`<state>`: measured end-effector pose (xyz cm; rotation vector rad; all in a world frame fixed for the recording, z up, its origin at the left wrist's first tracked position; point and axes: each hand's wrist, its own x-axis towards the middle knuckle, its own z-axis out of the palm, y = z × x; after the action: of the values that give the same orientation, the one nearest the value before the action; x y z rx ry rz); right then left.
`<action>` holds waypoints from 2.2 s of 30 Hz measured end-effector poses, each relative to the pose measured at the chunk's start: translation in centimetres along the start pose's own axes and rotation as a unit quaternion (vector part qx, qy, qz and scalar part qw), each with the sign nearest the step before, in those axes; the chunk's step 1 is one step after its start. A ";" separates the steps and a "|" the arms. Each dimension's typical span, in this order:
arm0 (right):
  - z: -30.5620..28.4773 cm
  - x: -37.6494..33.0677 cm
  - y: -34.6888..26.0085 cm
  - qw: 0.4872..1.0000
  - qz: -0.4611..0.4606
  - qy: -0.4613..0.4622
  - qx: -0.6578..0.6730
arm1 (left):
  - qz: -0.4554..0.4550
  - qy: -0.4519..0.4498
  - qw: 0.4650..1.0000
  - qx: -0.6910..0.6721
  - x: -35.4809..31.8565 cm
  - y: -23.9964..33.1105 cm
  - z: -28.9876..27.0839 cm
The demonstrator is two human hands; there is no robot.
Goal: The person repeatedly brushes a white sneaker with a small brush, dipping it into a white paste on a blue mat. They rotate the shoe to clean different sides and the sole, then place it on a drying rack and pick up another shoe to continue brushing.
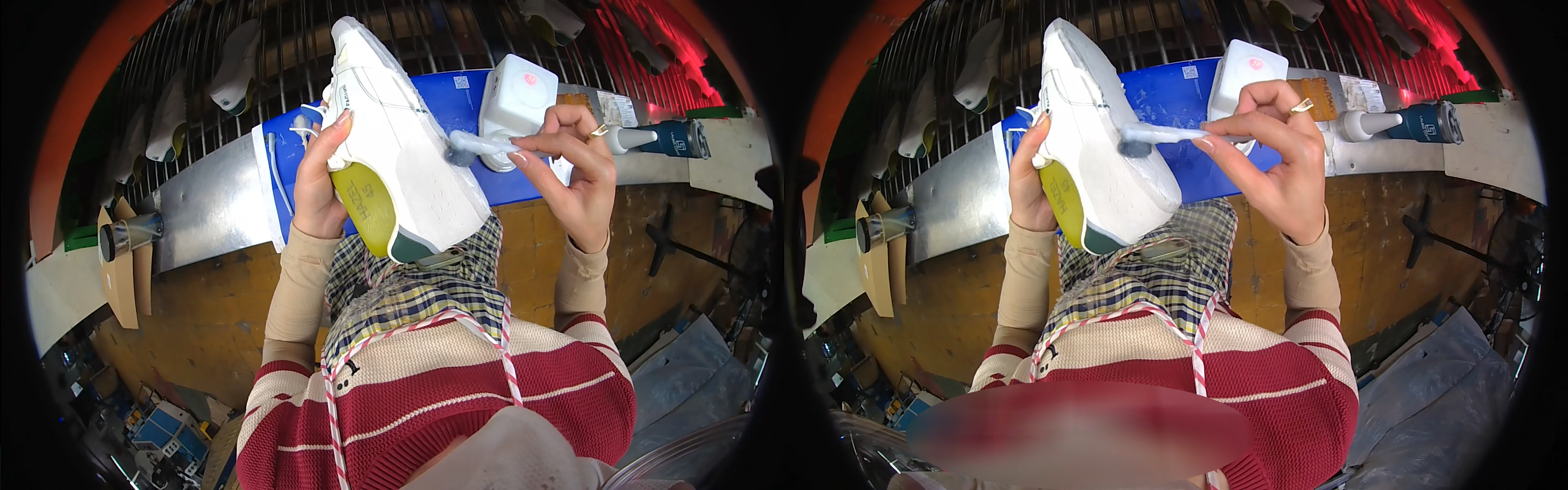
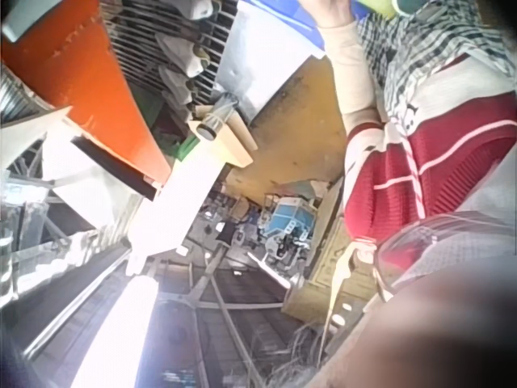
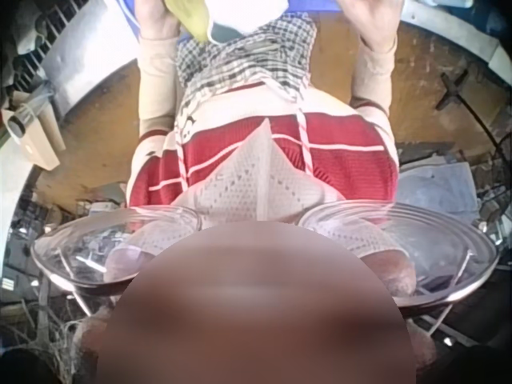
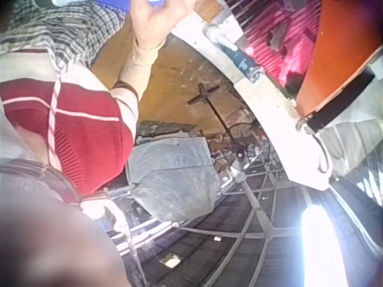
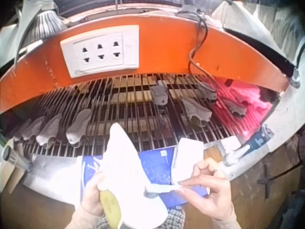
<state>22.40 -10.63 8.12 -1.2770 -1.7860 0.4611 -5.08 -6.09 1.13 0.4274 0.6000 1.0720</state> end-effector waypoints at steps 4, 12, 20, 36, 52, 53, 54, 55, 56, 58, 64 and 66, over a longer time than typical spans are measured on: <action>0.5 1.4 -0.3 0.997 -0.063 0.001 -0.033 | 0.006 0.018 1.000 -0.001 -0.7 0.1 0.2; 0.9 3.3 -0.7 0.992 -0.108 -0.003 -0.059 | 0.019 0.001 1.000 0.011 -1.8 0.4 0.3; 0.3 4.4 0.5 0.988 -0.144 -0.061 0.005 | -0.016 -0.016 0.997 -0.072 -1.8 0.5 0.2; -2.0 6.0 0.2 0.969 -0.188 -0.136 0.086 | -0.126 0.006 0.979 -0.157 -1.9 -0.8 0.5; 0.8 12.2 -1.9 0.918 -0.248 -0.238 0.199 | -0.197 -0.113 0.931 -0.286 -3.2 -3.0 3.3; 1.2 12.4 -2.1 0.915 -0.243 -0.246 0.209 | -0.196 -0.110 0.932 -0.284 -3.2 -3.2 3.4; 1.5 12.6 -2.3 0.912 -0.237 -0.254 0.218 | -0.193 -0.105 0.934 -0.280 -3.2 -3.5 3.4; 2.1 12.8 -2.4 0.906 -0.239 -0.256 0.237 | -0.197 -0.102 0.934 -0.280 -3.5 -3.6 3.2; 2.4 13.0 -2.7 0.901 -0.242 -0.265 0.244 | -0.201 -0.093 0.935 -0.276 -3.6 -3.9 3.0; 2.6 13.4 -3.0 0.892 -0.247 -0.287 0.246 | -0.227 -0.074 0.932 -0.274 -4.3 -4.4 2.2; 3.9 14.7 -3.4 0.865 -0.299 -0.342 0.213 | -0.389 -0.093 0.765 -0.505 -6.9 -7.0 -1.0; 4.4 14.9 -3.6 0.855 -0.298 -0.362 0.223 | -0.391 -0.123 0.733 -0.542 -7.3 -8.1 -1.8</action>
<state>15.30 2.06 14.68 -0.1635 -2.3631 1.0028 -3.24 -16.02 -3.31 -0.6847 -0.1769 0.3730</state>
